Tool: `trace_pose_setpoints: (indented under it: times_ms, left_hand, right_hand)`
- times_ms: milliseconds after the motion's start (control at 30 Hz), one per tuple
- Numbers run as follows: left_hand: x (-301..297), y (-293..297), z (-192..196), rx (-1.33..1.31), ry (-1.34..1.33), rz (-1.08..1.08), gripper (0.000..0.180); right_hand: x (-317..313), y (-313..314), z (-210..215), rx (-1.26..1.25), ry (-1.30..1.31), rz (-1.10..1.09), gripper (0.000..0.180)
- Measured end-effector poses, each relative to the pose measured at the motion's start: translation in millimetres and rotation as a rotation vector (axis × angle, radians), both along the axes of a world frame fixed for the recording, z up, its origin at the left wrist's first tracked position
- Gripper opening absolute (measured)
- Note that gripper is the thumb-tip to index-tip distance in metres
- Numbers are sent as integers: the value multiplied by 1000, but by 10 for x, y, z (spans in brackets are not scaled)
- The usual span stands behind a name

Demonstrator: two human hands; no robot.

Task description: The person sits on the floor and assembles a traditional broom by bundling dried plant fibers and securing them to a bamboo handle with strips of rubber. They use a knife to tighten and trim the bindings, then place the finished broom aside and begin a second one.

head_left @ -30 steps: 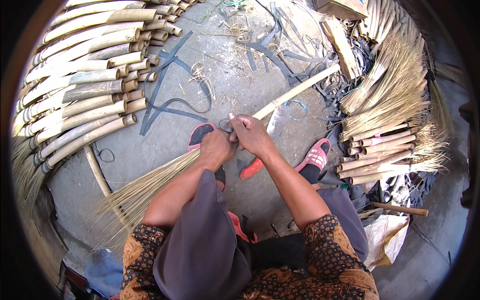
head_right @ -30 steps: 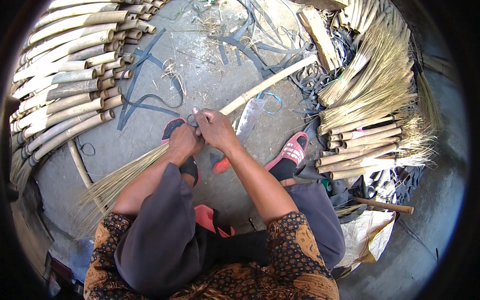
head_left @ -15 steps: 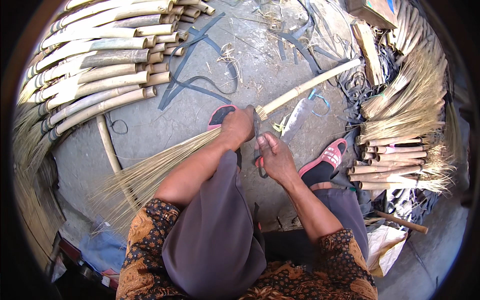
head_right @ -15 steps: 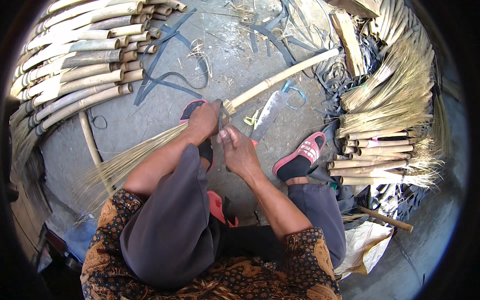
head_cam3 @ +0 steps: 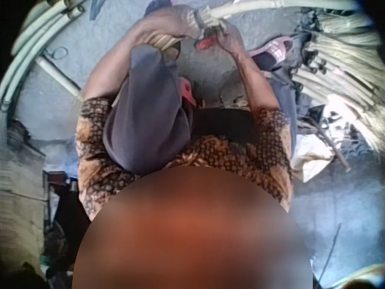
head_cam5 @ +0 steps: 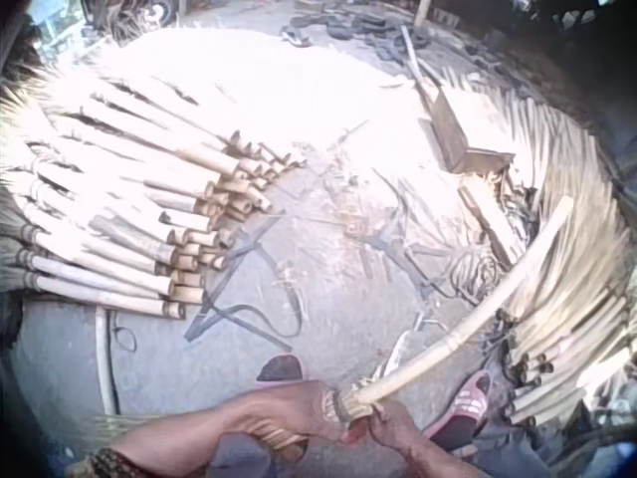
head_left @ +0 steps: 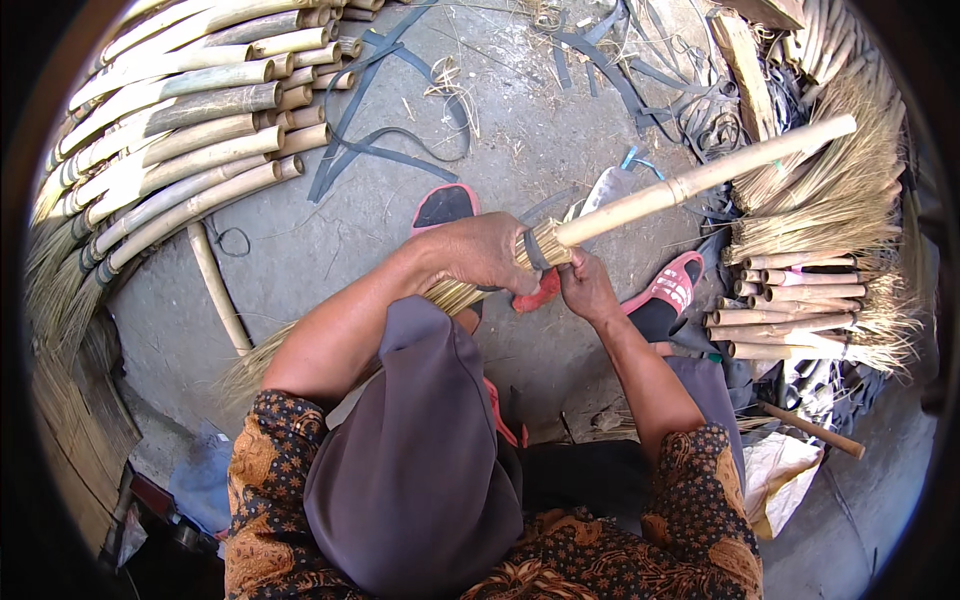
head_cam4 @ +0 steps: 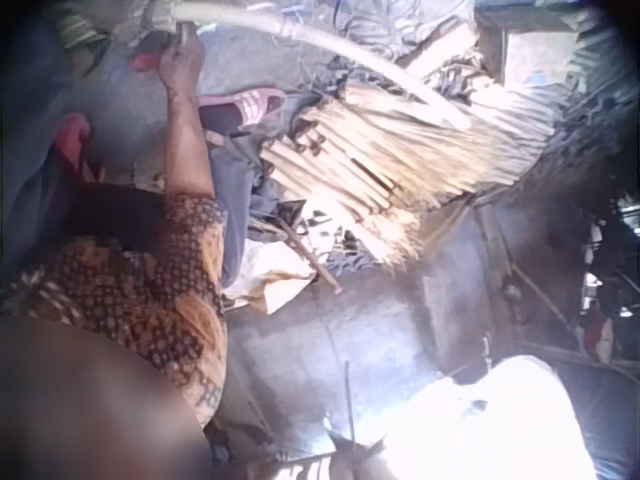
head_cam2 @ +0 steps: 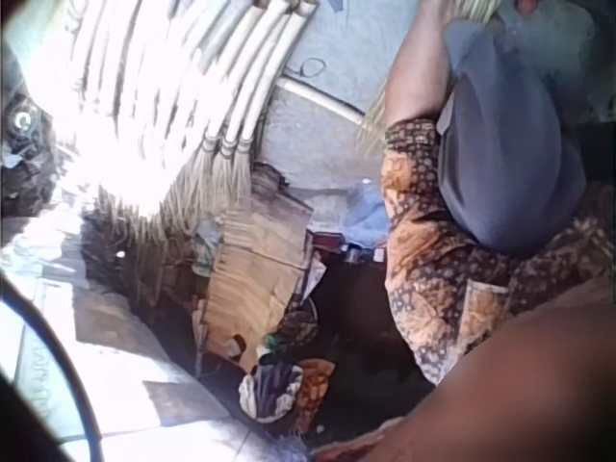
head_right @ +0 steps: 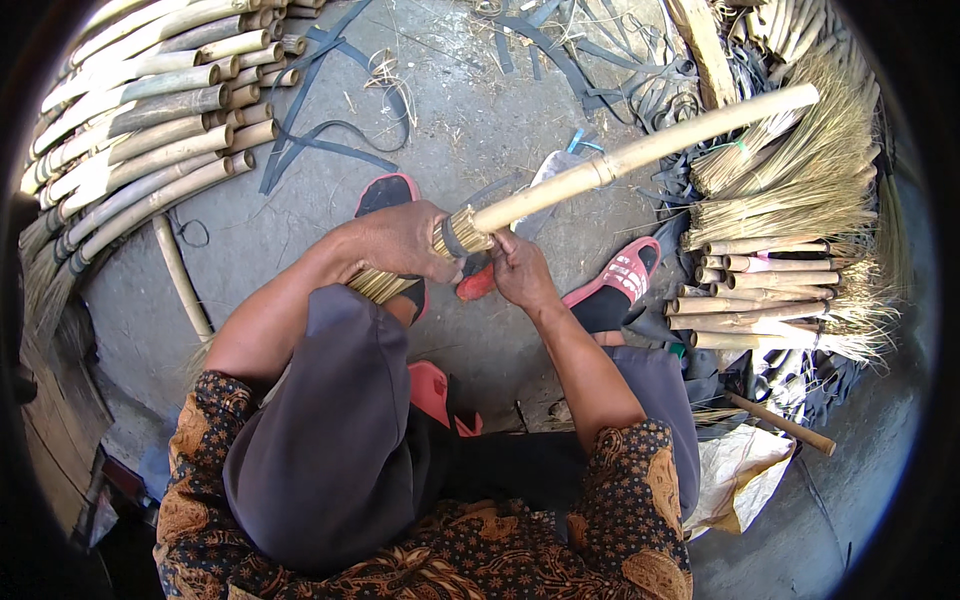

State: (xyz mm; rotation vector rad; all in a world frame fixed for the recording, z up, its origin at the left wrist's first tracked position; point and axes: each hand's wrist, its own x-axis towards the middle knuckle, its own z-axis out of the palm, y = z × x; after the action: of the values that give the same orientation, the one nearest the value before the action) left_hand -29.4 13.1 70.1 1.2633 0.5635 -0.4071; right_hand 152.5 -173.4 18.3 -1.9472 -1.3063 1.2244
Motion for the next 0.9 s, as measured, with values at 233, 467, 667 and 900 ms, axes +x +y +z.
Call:
trace_pose_setpoints:
  times_ms: [233,467,667,900]
  left_hand:
    - [41,33,-19,-387,8,-21,33]
    - [220,-116,-400,648,272,-87,48]
    - [367,-256,-494,717,322,-143,40]
    - [333,-290,-503,741,337,-169,32]
  right_hand:
    - [-41,491,91,294,-111,102,34]
    - [93,836,608,-379,-58,-105,40]
    - [-60,1346,346,-358,-151,27,49]
    - [-125,1012,453,-369,489,-540,48]
